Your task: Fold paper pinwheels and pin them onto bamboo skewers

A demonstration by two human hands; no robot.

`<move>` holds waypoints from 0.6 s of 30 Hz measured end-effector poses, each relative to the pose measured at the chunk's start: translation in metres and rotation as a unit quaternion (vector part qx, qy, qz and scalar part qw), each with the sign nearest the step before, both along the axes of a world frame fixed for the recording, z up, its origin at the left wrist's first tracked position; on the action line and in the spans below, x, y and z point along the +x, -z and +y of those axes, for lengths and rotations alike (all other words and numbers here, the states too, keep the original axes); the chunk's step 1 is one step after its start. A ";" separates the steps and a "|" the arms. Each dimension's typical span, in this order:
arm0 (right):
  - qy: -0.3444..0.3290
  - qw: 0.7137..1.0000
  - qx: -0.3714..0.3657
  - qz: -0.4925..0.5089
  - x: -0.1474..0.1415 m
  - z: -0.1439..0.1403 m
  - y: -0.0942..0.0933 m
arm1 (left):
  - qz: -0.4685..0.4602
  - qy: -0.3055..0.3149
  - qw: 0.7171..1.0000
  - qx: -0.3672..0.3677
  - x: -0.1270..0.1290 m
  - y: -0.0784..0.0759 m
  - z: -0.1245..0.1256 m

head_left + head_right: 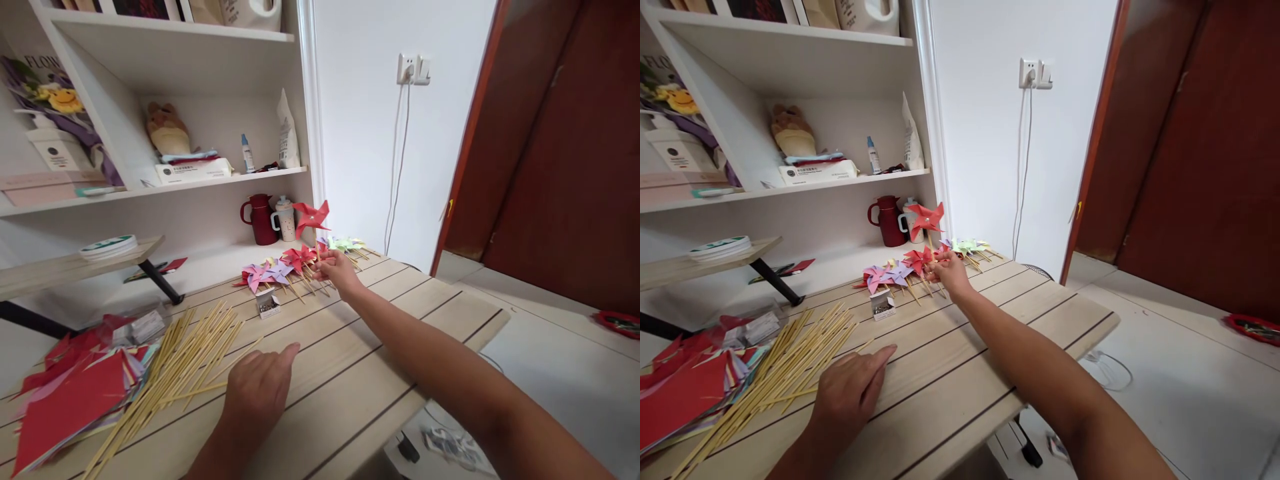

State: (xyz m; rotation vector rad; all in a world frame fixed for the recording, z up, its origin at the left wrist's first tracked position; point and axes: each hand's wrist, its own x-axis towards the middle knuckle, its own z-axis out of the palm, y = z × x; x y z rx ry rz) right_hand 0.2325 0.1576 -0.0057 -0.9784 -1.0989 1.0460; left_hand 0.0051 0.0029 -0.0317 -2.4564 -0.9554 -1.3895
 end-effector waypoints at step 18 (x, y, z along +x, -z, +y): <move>0.233 0.928 -0.095 -0.275 0.082 0.057 0.042 | 0.140 -0.027 0.978 0.152 0.005 -0.001 -0.002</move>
